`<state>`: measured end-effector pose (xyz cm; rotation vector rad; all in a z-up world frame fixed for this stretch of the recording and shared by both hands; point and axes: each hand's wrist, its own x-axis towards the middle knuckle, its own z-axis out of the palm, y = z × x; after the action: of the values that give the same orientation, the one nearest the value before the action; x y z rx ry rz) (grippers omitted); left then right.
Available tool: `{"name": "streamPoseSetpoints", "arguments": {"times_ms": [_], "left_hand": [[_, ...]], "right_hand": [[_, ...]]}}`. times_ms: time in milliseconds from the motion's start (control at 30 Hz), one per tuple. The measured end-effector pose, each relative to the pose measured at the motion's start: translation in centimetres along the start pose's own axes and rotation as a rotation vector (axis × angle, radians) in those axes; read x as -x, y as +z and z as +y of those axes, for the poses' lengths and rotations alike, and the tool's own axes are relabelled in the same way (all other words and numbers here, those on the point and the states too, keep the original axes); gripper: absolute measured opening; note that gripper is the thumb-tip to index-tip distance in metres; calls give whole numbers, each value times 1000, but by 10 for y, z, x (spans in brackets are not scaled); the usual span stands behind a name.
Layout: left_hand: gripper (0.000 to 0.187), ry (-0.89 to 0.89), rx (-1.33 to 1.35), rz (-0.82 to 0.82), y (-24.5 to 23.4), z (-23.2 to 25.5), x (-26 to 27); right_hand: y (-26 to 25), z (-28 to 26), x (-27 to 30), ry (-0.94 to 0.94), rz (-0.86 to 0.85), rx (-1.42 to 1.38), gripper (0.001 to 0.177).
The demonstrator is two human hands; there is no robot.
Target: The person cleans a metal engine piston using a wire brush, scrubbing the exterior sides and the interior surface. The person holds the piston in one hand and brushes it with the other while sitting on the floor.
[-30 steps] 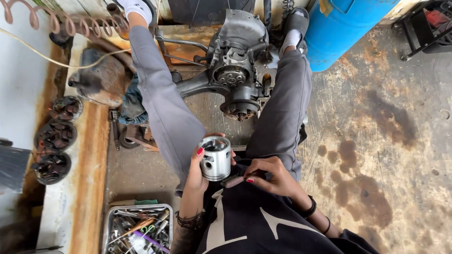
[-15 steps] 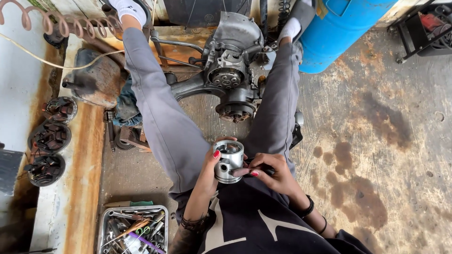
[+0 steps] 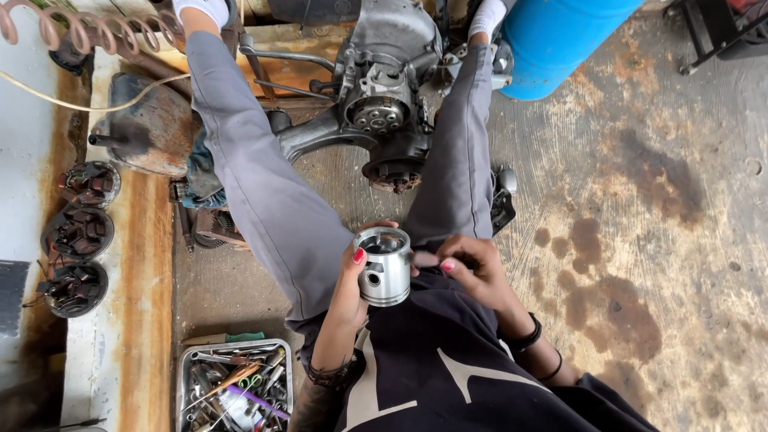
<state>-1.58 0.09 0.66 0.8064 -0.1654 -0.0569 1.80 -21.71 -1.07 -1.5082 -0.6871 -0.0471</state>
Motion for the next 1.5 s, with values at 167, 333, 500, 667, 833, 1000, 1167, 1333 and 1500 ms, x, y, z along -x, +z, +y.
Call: {"name": "streamPoseSetpoints", "arguments": {"times_ms": [167, 333, 500, 667, 833, 1000, 1167, 1333, 1500], "left_hand": [[65, 50, -104, -18, 11, 12, -2], [62, 94, -211, -41, 8, 17, 1], [65, 83, -165, -66, 23, 25, 1], [62, 120, -186, -45, 15, 16, -2], [64, 110, -160, -12, 9, 14, 0], [64, 138, -236, 28, 10, 22, -4], [65, 132, -250, 15, 16, 24, -1], [68, 91, -226, 35, 12, 22, 2], [65, 111, -179, 28, 13, 24, -4]], "right_hand": [[24, 0, 5, 8, -14, -136, 25], [22, -5, 3, -1, -38, -181, 24], [15, -32, -10, -29, -198, -92, 19], [-4, -2, 4, -2, -112, 17, 19], [12, -31, -9, -35, -170, 72, 18], [5, -13, -8, -34, -75, 157, 16], [10, -20, -7, -33, -83, 84, 16], [14, -29, -8, -28, -209, 50, 16], [0, -23, -10, 14, -131, 121, 16]]}}
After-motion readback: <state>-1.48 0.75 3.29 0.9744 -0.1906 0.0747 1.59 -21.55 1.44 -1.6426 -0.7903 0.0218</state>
